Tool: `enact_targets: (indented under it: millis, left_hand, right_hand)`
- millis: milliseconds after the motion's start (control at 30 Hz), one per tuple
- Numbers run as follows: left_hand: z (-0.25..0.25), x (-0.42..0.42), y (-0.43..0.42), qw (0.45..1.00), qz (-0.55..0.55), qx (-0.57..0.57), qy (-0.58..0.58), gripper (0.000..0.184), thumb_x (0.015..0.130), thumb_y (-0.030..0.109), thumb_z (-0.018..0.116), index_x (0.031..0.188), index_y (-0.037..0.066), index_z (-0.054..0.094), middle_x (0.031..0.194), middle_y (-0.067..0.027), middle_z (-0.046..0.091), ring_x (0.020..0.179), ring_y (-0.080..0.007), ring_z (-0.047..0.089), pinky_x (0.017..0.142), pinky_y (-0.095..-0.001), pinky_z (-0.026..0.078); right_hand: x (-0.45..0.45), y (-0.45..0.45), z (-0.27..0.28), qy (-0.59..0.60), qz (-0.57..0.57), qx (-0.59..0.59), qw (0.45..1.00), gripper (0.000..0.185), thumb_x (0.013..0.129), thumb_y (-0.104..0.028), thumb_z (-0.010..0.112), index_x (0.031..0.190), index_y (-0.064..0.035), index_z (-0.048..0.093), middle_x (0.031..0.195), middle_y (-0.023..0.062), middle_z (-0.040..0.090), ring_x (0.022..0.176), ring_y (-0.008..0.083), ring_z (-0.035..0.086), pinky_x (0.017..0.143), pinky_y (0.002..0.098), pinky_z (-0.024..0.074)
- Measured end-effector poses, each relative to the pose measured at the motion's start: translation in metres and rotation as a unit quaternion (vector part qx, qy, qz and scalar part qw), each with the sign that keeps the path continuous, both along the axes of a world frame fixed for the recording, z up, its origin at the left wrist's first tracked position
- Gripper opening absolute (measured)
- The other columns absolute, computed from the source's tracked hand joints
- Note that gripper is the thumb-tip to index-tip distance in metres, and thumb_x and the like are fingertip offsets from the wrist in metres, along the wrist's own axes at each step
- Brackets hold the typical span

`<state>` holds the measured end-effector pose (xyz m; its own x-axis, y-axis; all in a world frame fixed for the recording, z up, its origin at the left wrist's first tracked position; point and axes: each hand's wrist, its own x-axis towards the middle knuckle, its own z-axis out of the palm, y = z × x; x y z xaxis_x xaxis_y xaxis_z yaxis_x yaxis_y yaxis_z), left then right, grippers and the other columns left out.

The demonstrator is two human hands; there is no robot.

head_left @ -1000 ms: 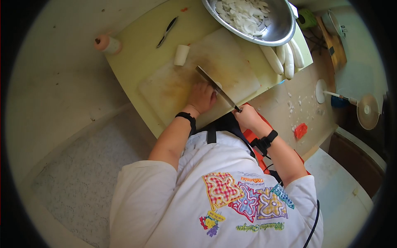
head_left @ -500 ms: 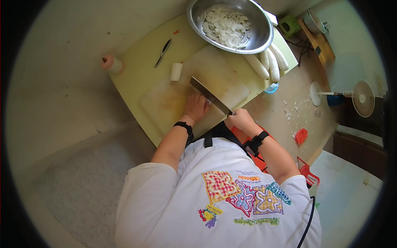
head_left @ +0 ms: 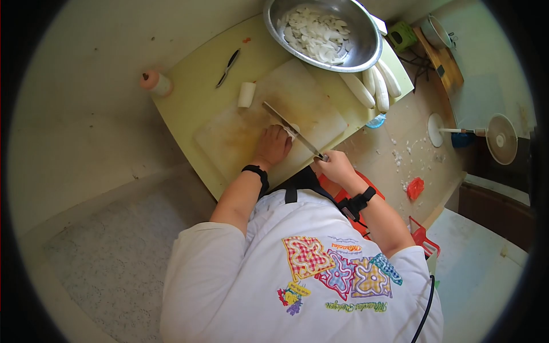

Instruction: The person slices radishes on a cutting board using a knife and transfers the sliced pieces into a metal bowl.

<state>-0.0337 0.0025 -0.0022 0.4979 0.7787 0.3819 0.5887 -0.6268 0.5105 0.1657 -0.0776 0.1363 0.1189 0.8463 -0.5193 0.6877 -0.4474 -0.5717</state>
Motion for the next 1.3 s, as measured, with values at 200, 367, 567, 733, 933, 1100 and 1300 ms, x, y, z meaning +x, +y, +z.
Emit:
enact_targets:
  millis: [200,367,567,733,933,1100,1300]
  left_hand:
    - [0.003,0.0,0.0,1.0,-0.001,-0.006,-0.004,0.02,0.081,0.019,0.067,0.094,0.005,0.059,0.1,-0.0136,0.058,0.097,-0.0327,0.055,0.083,-0.0453,0.044]
    - [0.006,0.0,0.0,1.0,-0.003,-0.015,-0.014,0.02,0.078,0.014,0.067,0.095,0.007,0.06,0.097,-0.0147,0.058,0.094,-0.0349,0.056,0.082,-0.0475,0.044]
    - [0.003,0.001,0.0,1.0,0.002,-0.02,-0.017,0.021,0.078,0.016,0.067,0.096,0.007,0.06,0.097,-0.0149,0.058,0.094,-0.0353,0.056,0.082,-0.0476,0.044]
    - [0.004,0.001,0.001,1.0,0.002,-0.026,-0.017,0.024,0.077,0.016,0.067,0.098,0.006,0.061,0.098,-0.0157,0.059,0.093,-0.0356,0.056,0.082,-0.0475,0.044]
    - [0.003,0.001,0.001,0.999,0.003,-0.035,-0.002,0.023,0.077,0.016,0.068,0.097,0.007,0.061,0.098,-0.0154,0.06,0.095,-0.0349,0.057,0.082,-0.0473,0.044]
    - [0.004,0.002,0.001,0.999,0.016,-0.029,-0.022,0.021,0.077,0.016,0.068,0.094,0.007,0.06,0.097,-0.0147,0.06,0.095,-0.0345,0.057,0.082,-0.0472,0.045]
    - [-0.002,0.002,0.002,0.999,0.015,-0.037,0.001,0.022,0.078,0.02,0.068,0.093,0.007,0.06,0.098,-0.0139,0.06,0.094,-0.0332,0.058,0.082,-0.046,0.044]
  right_hand:
    - [-0.003,0.004,0.006,0.009,0.003,-0.009,1.0,0.031,0.085,-0.029,0.064,0.099,-0.0014,0.071,0.076,0.0263,0.065,0.069,0.0403,0.064,0.067,0.0438,0.0518]
    - [-0.004,0.005,0.005,-0.007,0.021,-0.016,1.0,0.033,0.086,-0.029,0.064,0.1,-0.0005,0.071,0.081,0.027,0.066,0.077,0.0419,0.066,0.071,0.044,0.0528]
    - [-0.007,0.009,0.004,-0.027,0.046,-0.032,0.998,0.031,0.085,-0.026,0.061,0.099,0.001,0.071,0.088,0.029,0.067,0.084,0.044,0.066,0.077,0.0458,0.0531]
    - [-0.009,0.002,-0.011,-0.023,0.036,-0.01,0.999,0.029,0.087,-0.024,0.062,0.094,0.0032,0.069,0.08,0.0275,0.066,0.072,0.0433,0.064,0.067,0.0443,0.0516]
    - [-0.008,0.013,-0.003,-0.02,0.047,-0.081,0.995,0.029,0.087,-0.021,0.06,0.098,0.0035,0.069,0.086,0.0295,0.067,0.081,0.0431,0.066,0.075,0.0458,0.0527]
    - [-0.005,0.026,0.002,-0.023,0.068,-0.14,0.988,0.032,0.087,-0.021,0.059,0.104,0.0047,0.068,0.095,0.0323,0.067,0.092,0.0458,0.065,0.082,0.0479,0.053]
    - [-0.002,0.033,-0.003,-0.012,0.066,-0.14,0.988,0.032,0.086,-0.02,0.058,0.106,0.0042,0.068,0.098,0.0321,0.067,0.094,0.0456,0.066,0.084,0.0466,0.053]
